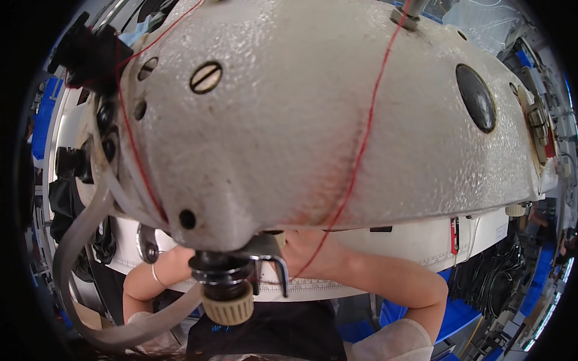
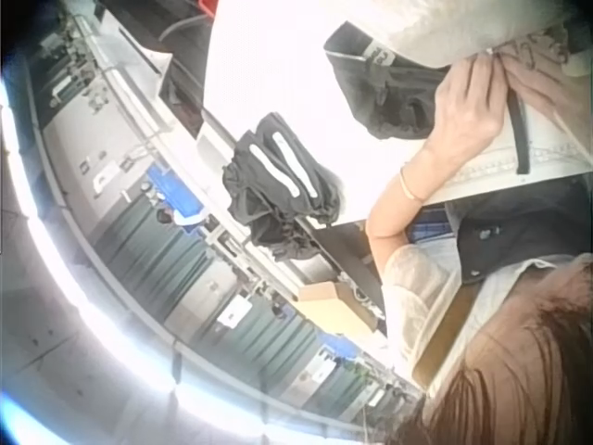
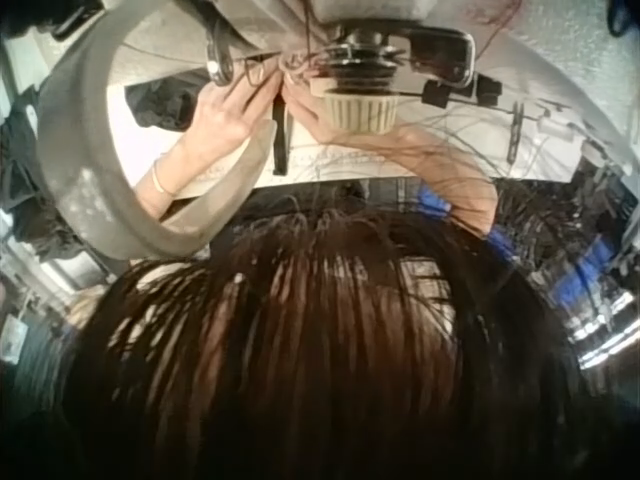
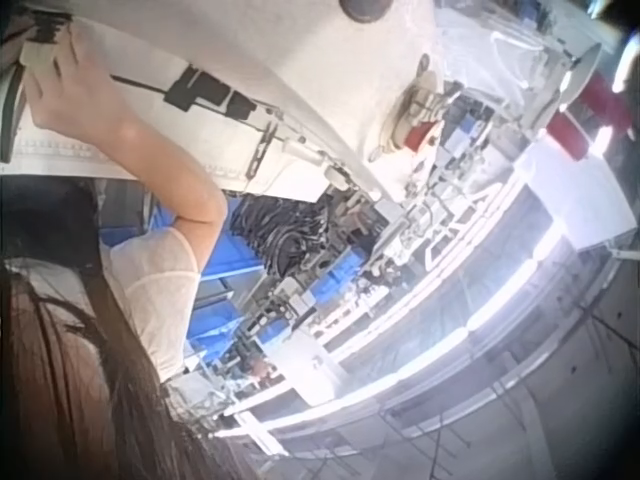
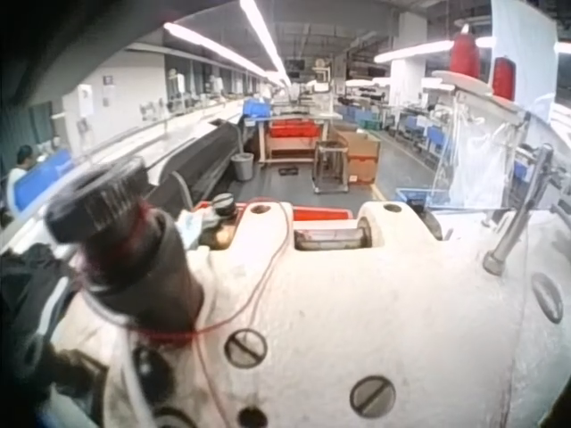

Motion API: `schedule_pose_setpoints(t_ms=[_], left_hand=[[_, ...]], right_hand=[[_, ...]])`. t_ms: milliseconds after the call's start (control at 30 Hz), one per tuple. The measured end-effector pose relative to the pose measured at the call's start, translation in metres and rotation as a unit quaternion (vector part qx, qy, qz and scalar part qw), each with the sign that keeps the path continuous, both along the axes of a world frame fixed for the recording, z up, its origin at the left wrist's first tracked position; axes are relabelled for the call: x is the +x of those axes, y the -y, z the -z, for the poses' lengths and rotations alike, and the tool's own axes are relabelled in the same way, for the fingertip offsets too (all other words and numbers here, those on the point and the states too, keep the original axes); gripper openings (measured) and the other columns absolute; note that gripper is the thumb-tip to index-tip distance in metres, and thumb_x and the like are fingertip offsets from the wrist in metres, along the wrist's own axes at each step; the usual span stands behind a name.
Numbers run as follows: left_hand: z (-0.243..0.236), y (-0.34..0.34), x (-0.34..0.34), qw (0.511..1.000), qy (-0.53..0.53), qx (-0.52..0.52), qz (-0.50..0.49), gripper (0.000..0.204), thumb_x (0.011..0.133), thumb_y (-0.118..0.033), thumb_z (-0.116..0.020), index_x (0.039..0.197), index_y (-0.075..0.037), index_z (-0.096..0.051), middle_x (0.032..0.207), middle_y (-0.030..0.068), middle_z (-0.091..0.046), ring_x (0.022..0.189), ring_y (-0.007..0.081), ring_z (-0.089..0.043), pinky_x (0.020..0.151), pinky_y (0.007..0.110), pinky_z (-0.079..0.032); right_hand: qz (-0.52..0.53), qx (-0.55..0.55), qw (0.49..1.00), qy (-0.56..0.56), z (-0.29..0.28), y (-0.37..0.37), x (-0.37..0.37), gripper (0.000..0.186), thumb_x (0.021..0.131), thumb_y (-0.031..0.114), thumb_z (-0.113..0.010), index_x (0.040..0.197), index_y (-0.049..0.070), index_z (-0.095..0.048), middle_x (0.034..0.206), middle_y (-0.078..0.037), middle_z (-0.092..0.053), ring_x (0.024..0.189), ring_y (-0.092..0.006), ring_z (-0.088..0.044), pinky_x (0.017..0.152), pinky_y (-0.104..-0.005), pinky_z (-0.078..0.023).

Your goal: Operating an industrial sewing machine to stitch together components of a black leather bag.

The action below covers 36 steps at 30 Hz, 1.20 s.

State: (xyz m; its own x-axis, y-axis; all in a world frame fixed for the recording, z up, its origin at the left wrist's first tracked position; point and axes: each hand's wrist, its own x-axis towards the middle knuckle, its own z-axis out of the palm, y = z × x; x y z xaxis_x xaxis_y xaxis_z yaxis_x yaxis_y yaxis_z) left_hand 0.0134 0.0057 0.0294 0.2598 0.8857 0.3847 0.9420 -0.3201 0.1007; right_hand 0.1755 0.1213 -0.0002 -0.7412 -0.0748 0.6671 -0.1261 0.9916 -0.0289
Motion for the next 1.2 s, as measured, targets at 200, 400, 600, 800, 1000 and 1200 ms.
schedule_pose_setpoints(t_ms=[200, 400, 600, 800, 1000, 1200], left_hand=[[0.002, -0.022, -0.016, 0.992, 0.11, -0.05, 0.019, 0.027, 0.065, -0.006, -0.062, 0.091, -0.002, -0.066, 0.091, 0.0137, -0.063, 0.088, 0.0288, -0.063, 0.076, 0.039, -0.051], [0.007, -0.028, -0.024, 0.971, 0.217, -0.094, -0.014, 0.02, 0.067, 0.002, -0.062, 0.086, -0.001, -0.065, 0.079, 0.0147, -0.062, 0.072, 0.033, -0.061, 0.065, 0.041, -0.05], [-0.035, -0.023, -0.011, 0.992, 0.109, -0.067, -0.016, 0.013, 0.066, -0.002, -0.062, 0.077, 0.001, -0.058, 0.069, 0.0105, -0.052, 0.072, 0.0292, -0.054, 0.066, 0.035, -0.045], [-0.071, 0.061, 0.046, 0.959, -0.239, -0.066, 0.139, 0.017, 0.062, -0.009, -0.057, 0.074, 0.003, -0.061, 0.073, 0.0086, -0.054, 0.063, 0.0175, -0.046, 0.066, 0.028, -0.04], [-0.033, 0.085, 0.06, 0.997, -0.071, 0.037, -0.023, 0.024, 0.06, -0.007, -0.058, 0.081, 0.002, -0.065, 0.07, 0.0033, -0.048, 0.061, 0.0157, -0.046, 0.065, 0.027, -0.041], [-0.022, 0.083, 0.063, 0.989, -0.03, 0.136, -0.053, 0.028, 0.057, -0.009, -0.059, 0.083, 0.0, -0.066, 0.071, 0.0018, -0.048, 0.063, 0.014, -0.046, 0.065, 0.027, -0.042]], right_hand=[[0.036, -0.168, 0.961, 0.218, -0.003, -0.011, -0.001, 0.022, 0.068, 0.016, -0.06, 0.087, 0.004, -0.062, 0.086, -0.012, -0.061, 0.075, -0.0258, -0.06, 0.057, -0.0363, -0.05], [-0.001, -0.038, 0.98, 0.194, 0.006, -0.024, 0.011, 0.039, 0.063, 0.02, -0.064, 0.101, 0.011, -0.064, 0.088, -0.004, -0.062, 0.076, -0.0208, -0.06, 0.061, -0.0325, -0.05], [-0.067, 0.024, 0.992, 0.1, -0.019, -0.018, 0.005, 0.034, 0.061, 0.013, -0.058, 0.092, 0.0, -0.064, 0.092, -0.009, -0.06, 0.083, -0.0212, -0.056, 0.072, -0.0318, -0.047], [-0.103, 0.062, 0.988, 0.099, -0.037, 0.035, 0.049, 0.029, 0.07, 0.008, -0.063, 0.096, -0.004, -0.064, 0.096, -0.011, -0.059, 0.087, -0.0215, -0.058, 0.072, -0.0325, -0.05], [-0.059, -0.017, 0.997, 0.038, -0.033, 0.043, 0.051, 0.028, 0.069, 0.006, -0.063, 0.095, -0.003, -0.065, 0.095, -0.011, -0.061, 0.085, -0.0206, -0.059, 0.067, -0.0287, -0.05], [-0.06, -0.058, 0.996, -0.012, -0.037, 0.041, 0.047, 0.028, 0.068, 0.007, -0.063, 0.094, -0.003, -0.065, 0.089, -0.01, -0.063, 0.08, -0.0212, -0.062, 0.062, -0.028, -0.049]])
